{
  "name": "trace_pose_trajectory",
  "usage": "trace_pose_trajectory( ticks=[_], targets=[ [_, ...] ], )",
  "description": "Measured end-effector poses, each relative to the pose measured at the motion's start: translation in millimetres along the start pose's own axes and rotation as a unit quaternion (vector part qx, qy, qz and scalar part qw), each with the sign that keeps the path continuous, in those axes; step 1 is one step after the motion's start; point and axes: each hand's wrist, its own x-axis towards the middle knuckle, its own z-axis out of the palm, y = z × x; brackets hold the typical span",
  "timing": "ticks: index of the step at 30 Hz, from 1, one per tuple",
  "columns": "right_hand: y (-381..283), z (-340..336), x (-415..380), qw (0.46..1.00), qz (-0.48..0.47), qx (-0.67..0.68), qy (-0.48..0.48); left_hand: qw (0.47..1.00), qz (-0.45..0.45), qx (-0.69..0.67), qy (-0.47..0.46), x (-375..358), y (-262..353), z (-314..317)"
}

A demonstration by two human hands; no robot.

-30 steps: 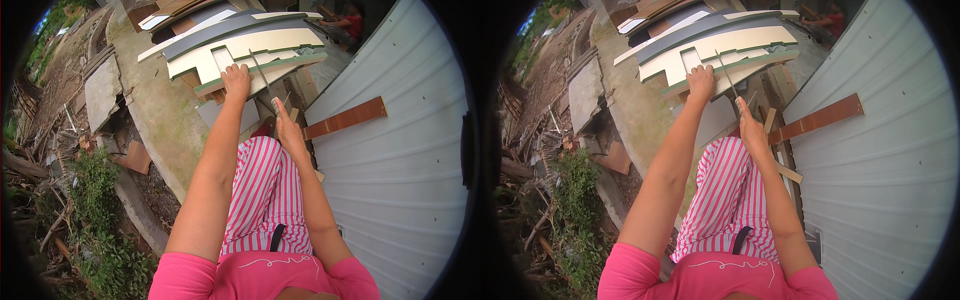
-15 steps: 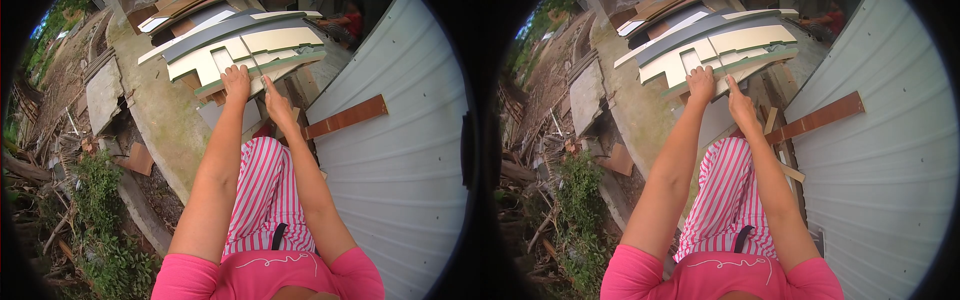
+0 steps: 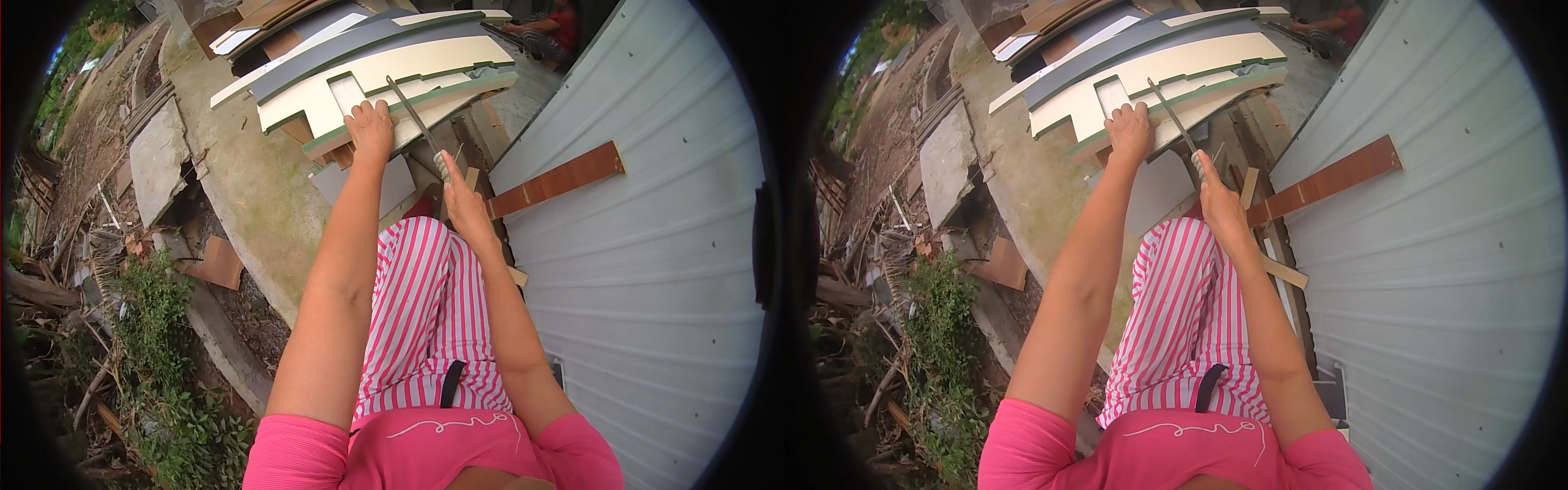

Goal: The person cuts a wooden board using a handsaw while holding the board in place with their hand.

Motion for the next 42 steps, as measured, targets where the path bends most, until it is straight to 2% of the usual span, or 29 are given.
trace_pose_trajectory(
  ticks=[3, 10, 14, 19, 22, 26, 36, 39, 42],
  targets=[
    [5, 9, 39, 0.999, -0.049, -0.016, 0.015, 1.000, -0.005, 0.003, -0.015, 0, 2, -1],
    [-29, 19, 84, 0.998, -0.026, -0.059, 0.019, 1.000, -0.004, 0.016, -0.011, 1, 0, 0],
    [-25, 23, 76, 0.998, -0.032, -0.057, 0.027, 1.000, -0.012, 0.010, -0.024, 0, 2, -2],
    [-3, 21, 24, 0.998, -0.054, -0.014, 0.033, 1.000, -0.014, 0.003, -0.028, 1, 5, -8],
    [-2, 11, -8, 0.998, 0.003, -0.058, -0.001, 1.000, -0.009, 0.000, -0.020, -1, 5, -8],
    [5, 8, -14, 1.000, -0.004, -0.021, 0.013, 1.000, 0.000, 0.004, -0.011, -1, 3, -7],
    [-29, 19, 85, 0.996, -0.032, -0.075, 0.025, 0.999, -0.012, 0.001, -0.044, 2, 1, -6],
    [-35, 21, 98, 0.996, -0.032, -0.076, 0.026, 0.998, -0.014, -0.001, -0.056, 2, 2, -6],
    [-36, 16, 93, 0.997, -0.026, -0.076, 0.020, 1.000, -0.008, 0.006, -0.025, 2, 4, -2]
  ],
)
